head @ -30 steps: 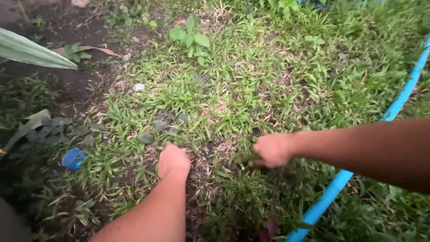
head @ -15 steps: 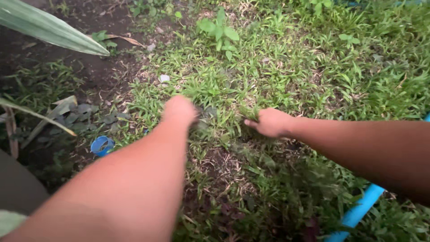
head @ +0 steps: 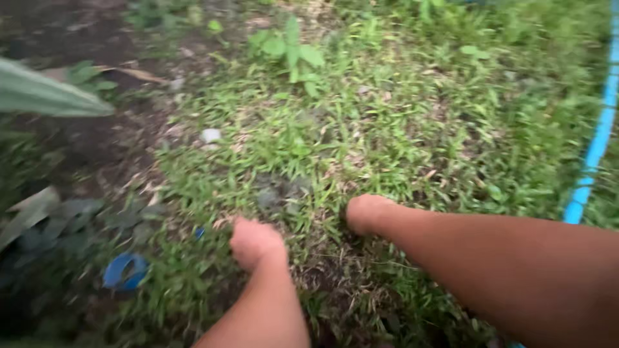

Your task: The person pulls weeds from a grassy area by hand, moving along the ground to clear small plants near a large planter and a garden rock.

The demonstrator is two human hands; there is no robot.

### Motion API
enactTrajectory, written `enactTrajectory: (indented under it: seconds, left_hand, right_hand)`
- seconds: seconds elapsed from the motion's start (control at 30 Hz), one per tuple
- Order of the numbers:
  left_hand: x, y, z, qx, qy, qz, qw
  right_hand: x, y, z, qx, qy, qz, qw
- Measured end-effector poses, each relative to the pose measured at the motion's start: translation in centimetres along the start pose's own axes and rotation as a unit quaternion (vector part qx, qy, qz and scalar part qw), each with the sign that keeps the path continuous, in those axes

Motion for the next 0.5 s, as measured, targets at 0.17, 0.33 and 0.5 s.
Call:
enactTrajectory:
  seconds: [0.17,0.33,0.5]
  left_hand:
    - [0.2,-3.8,-1.9,0.015,-0.001,0.022,1.0]
    - [1.2,-0.8,-1.3,0.067,0.093,0.027,0.993]
    - [2.0,-1.2,3.6,-0.021,0.036,0.012,0.999]
  right_hand:
    - [-3.3,-3.2,-2.1,0.086,0.207,-0.079,0.971]
    - [-2.2,-4.0,-3.2,0.099,0.192,-0.026,0.976]
    - [-1.8,-1.5,-3.0,0.124,0.165,-0.108,0.972]
Point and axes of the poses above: each hand's wrist, its own y-axis away from the middle knuckle, its own x-axis out of the back of the hand, z = x × y, the point moved 10 cm from there along -y, towards the middle knuckle, and after that the axes turned 5 degrees about -x, right-handed, at the moved point
